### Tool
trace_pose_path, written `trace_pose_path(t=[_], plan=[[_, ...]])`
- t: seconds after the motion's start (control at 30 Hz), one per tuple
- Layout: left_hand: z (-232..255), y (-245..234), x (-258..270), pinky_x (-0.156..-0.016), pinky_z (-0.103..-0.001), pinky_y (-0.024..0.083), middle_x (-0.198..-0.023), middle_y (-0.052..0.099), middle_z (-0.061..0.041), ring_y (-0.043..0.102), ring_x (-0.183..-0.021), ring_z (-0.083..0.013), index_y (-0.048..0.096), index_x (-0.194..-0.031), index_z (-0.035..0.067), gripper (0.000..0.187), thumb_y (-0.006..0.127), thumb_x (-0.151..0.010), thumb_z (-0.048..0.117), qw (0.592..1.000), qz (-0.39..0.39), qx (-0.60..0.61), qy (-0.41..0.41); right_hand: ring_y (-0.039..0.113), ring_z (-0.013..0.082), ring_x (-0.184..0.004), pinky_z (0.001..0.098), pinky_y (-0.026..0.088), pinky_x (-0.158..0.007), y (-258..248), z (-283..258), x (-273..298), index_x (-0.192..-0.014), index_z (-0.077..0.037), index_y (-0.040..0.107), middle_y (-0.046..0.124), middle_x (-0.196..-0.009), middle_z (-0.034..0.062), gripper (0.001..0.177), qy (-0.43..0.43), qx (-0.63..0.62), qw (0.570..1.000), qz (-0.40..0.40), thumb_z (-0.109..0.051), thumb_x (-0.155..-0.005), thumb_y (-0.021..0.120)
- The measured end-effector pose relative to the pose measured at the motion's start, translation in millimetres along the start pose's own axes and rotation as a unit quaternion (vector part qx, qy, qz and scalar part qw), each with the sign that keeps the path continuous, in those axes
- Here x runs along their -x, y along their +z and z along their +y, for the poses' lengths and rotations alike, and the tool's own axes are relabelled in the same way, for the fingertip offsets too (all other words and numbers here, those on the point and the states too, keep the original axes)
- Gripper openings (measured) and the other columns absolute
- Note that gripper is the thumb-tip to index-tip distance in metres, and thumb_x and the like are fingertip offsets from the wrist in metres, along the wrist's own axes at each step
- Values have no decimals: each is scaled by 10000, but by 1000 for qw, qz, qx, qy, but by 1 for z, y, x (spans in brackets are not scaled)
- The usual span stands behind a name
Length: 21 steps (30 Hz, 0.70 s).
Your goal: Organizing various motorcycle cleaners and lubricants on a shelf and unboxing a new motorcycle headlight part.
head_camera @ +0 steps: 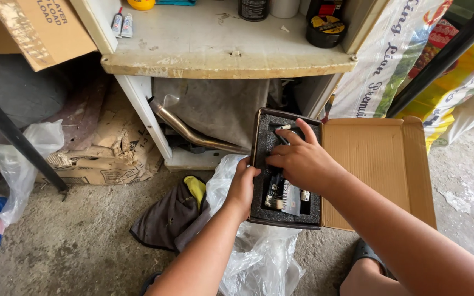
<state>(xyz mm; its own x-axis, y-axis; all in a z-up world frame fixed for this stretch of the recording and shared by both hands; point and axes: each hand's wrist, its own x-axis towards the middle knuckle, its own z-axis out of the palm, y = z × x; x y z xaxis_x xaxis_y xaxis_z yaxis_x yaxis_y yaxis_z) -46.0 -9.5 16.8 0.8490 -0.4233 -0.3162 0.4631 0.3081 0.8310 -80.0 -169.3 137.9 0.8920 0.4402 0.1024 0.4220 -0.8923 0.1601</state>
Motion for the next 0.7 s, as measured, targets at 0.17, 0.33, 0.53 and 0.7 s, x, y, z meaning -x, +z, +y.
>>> trace_pose_path(t=[0.17, 0.33, 0.53, 0.7], plan=[[-7, -11, -11, -866, -331, 509, -1105, 657, -103, 614, -983, -202, 547, -1309, 101, 451, 494, -871, 189, 1000, -10, 14, 17, 391, 271, -1383, 675, 87, -1182, 0, -2, 2, -992, -302, 787, 677, -1196, -80, 284, -12, 3, 1000, -19, -206, -726, 760], [-11, -15, -13, -822, -345, 516, -1047, 649, -95, 610, -926, -205, 568, -1294, 102, 434, 498, -876, 198, 999, -37, -27, -20, 416, 260, -1362, 670, 102, -1180, -1, -5, 0, -920, -283, 771, 679, -1179, -95, 146, -44, 1, 999, -30, -283, -774, 770], [-10, -14, -9, -809, -349, 522, -1038, 653, -84, 623, -915, -200, 570, -1292, 132, 433, 499, -870, 197, 996, -56, -4, -69, 482, 224, -1287, 689, 89, -1163, -8, 2, -2, -1022, -296, 767, 708, -1057, -111, 274, -93, -34, 989, -110, -305, -747, 773], [-13, -16, -17, -694, -338, 528, -970, 643, -94, 618, -813, -190, 601, -1301, 134, 421, 513, -894, 195, 992, -84, -34, -90, 563, 163, -1130, 666, 112, -1173, -3, 6, -4, -868, -299, 738, 648, -946, -87, 35, -158, 33, 972, -173, -308, -870, 704]])
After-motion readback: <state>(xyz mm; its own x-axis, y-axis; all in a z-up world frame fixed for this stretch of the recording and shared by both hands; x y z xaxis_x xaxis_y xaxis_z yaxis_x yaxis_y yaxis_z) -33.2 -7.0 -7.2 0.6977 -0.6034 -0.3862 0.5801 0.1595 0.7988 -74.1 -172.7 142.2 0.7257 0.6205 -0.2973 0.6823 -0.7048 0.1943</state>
